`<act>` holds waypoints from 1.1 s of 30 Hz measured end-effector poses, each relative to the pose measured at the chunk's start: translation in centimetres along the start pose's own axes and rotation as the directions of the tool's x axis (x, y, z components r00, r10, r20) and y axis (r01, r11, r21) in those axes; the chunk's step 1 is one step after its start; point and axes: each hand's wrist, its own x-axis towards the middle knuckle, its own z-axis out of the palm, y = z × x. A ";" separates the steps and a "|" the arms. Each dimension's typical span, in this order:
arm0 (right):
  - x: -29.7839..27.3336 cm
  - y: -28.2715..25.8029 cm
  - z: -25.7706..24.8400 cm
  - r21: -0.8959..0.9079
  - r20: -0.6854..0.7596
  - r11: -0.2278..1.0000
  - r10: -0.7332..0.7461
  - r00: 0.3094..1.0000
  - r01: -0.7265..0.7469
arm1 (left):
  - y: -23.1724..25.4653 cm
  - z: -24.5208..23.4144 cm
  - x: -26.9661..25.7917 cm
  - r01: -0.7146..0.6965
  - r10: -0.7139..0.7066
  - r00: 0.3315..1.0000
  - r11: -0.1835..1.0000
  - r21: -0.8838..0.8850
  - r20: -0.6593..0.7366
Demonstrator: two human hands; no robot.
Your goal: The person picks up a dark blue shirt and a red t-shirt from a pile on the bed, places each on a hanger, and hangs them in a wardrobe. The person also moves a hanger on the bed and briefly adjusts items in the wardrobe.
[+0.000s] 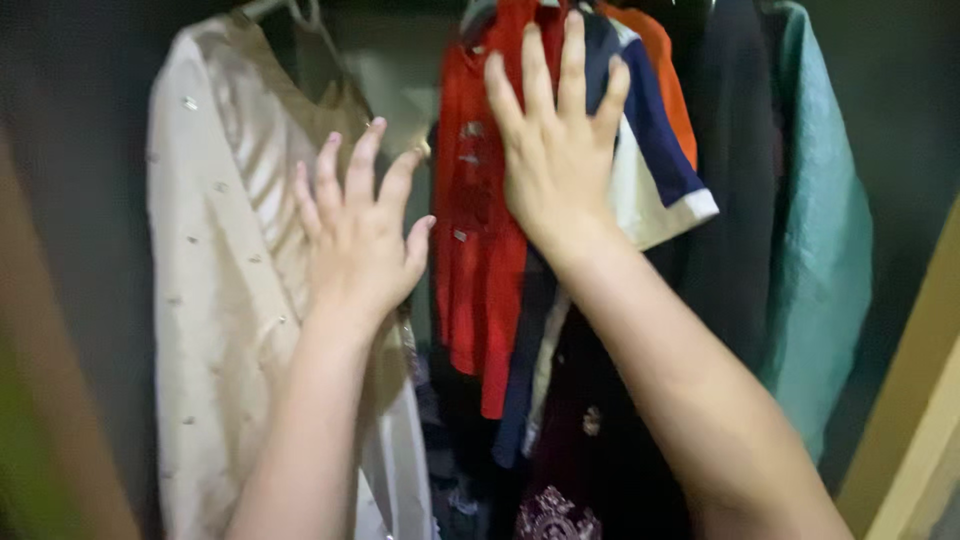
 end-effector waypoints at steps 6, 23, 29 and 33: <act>-6.8 -0.3 -7.9 0.111 0.118 0.993 0.015 0.993 -0.028 | 2.2 1.6 -5.3 0.073 -0.057 0.993 0.986 -0.148 0.105; -25.9 3.6 -18.9 0.278 0.433 0.807 0.379 0.818 -0.521 | 16.9 7.1 -18.8 0.388 -0.082 0.823 0.803 -0.452 0.562; -31.3 6.7 -22.9 0.372 0.466 0.758 0.347 0.814 -0.536 | 19.2 3.9 -22.4 0.336 -0.081 0.850 0.845 -0.416 0.521; -34.0 7.2 -26.2 0.355 0.538 0.763 0.305 0.785 -0.540 | 20.1 1.2 -24.5 0.293 -0.060 0.885 0.843 -0.452 0.462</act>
